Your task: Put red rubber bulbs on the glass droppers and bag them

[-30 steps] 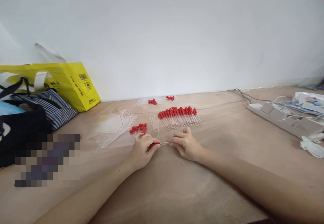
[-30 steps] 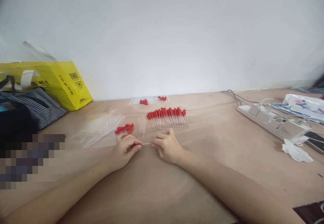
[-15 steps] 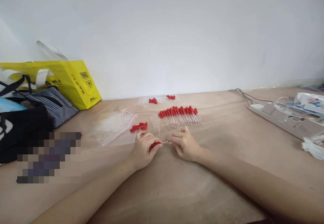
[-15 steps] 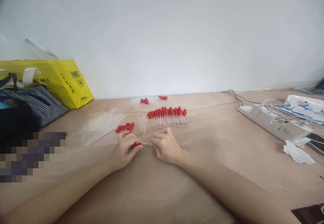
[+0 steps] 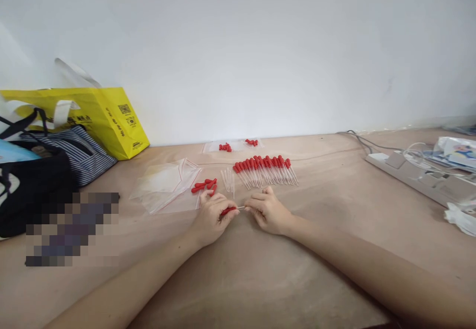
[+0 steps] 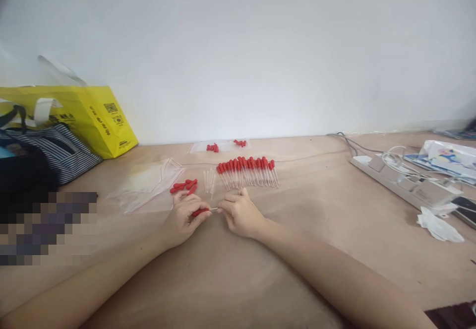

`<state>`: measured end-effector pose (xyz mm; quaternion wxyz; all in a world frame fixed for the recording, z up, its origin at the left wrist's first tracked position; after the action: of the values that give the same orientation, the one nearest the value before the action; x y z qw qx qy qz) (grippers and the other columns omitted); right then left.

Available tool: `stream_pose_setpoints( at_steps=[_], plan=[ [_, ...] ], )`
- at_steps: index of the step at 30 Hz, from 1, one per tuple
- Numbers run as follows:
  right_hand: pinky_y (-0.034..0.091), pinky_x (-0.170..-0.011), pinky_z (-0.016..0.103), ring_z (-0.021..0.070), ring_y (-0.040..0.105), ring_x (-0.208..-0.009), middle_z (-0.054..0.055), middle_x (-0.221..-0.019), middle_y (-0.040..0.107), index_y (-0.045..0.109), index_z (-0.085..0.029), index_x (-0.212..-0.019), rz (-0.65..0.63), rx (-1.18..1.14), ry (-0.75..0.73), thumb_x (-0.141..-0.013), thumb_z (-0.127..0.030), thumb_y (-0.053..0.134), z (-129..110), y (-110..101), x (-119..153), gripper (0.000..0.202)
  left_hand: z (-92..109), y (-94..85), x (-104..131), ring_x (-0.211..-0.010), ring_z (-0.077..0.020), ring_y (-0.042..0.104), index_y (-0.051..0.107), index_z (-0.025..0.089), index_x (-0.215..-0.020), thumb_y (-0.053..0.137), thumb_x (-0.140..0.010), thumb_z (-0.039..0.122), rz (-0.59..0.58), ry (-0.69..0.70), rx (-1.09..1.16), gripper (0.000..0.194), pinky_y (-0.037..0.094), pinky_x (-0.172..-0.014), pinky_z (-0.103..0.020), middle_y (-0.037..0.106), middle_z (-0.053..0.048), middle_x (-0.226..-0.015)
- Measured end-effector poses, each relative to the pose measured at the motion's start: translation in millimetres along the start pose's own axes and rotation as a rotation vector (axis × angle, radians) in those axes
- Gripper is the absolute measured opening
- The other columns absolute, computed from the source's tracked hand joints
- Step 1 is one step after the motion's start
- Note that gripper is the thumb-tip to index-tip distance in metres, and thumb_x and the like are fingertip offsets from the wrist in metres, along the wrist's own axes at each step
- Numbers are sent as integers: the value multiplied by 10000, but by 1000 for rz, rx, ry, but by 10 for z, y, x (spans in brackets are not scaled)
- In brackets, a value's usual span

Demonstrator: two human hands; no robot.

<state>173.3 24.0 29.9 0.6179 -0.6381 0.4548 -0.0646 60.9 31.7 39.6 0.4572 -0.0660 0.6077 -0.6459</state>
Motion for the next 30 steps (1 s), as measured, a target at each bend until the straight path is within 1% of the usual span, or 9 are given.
stream_pose_setpoints(
  at_steps=[6,9,11,13,16,18,21,24,30],
  plan=[
    [217,-680,292,151,459,-767,39,-755,583,622,-191,-844,-26,116,-48,-830,-258,451,7,-114,12,185,-19,-1,-17,-750,-160,535,596,228,-759,483,-824,313,19,-11,-48,156,164,-893,-422,644,26,-707],
    [225,-676,290,151,469,-771,33,-756,597,631,-198,-806,-56,125,-30,-797,-247,485,23,-105,26,154,-46,-52,-20,-811,-172,535,602,240,-854,471,-829,321,58,-28,-77,156,178,-892,-412,653,7,-797],
    [239,-680,286,149,488,-770,21,-756,614,630,-200,-773,-53,96,43,-778,-239,495,79,-91,11,141,-117,-117,-20,-892,-192,522,578,242,-963,478,-819,337,115,-80,-108,199,206,-878,-399,643,-14,-902],
    [259,-668,275,144,511,-741,9,-733,628,628,-199,-740,-35,44,182,-773,-230,480,191,-74,-33,155,-246,-193,-13,-942,-213,505,558,232,-1008,495,-800,356,185,-177,-157,250,236,-852,-391,625,-34,-966],
    [289,-618,253,134,539,-660,9,-699,641,630,-192,-712,-12,-19,439,-781,-227,435,412,-27,-138,210,-483,-280,5,-935,-234,500,581,229,-954,519,-776,348,250,-345,-267,223,251,-829,-403,618,-43,-957],
    [298,-605,253,144,554,-651,24,-706,649,634,-188,-706,11,14,555,-776,-234,427,527,-6,-241,224,-615,-299,10,-942,-249,488,594,232,-933,542,-756,336,244,-420,-342,212,246,-830,-421,610,-49,-953],
    [302,-655,283,183,567,-719,57,-718,652,634,-179,-681,75,172,650,-769,-239,423,646,-22,-410,236,-740,-289,12,-960,-264,470,602,233,-933,570,-731,348,200,-471,-392,235,249,-823,-434,594,-61,-975],
    [287,-720,321,206,565,-777,82,-744,653,630,-169,-715,133,287,731,-771,-247,416,746,-27,-513,234,-766,-276,12,-965,-260,463,617,246,-878,581,-719,395,181,-459,-381,220,246,-825,-436,588,-52,-983],
    [246,-772,349,200,563,-795,76,-790,650,589,-162,-798,103,309,745,-752,-242,432,827,66,-581,183,-753,-272,6,-962,-254,465,626,249,-815,577,-731,377,194,-457,-356,161,238,-829,-440,593,-41,-964]
  ],
)
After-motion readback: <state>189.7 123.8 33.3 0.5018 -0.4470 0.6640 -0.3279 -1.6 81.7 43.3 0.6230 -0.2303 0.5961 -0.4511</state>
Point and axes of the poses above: each hand's wrist, its own x-axis away from the middle knuckle, its own y-axis out of the palm, z = x × y, the point moved 7 cm from there along -x, towards the middle knuckle
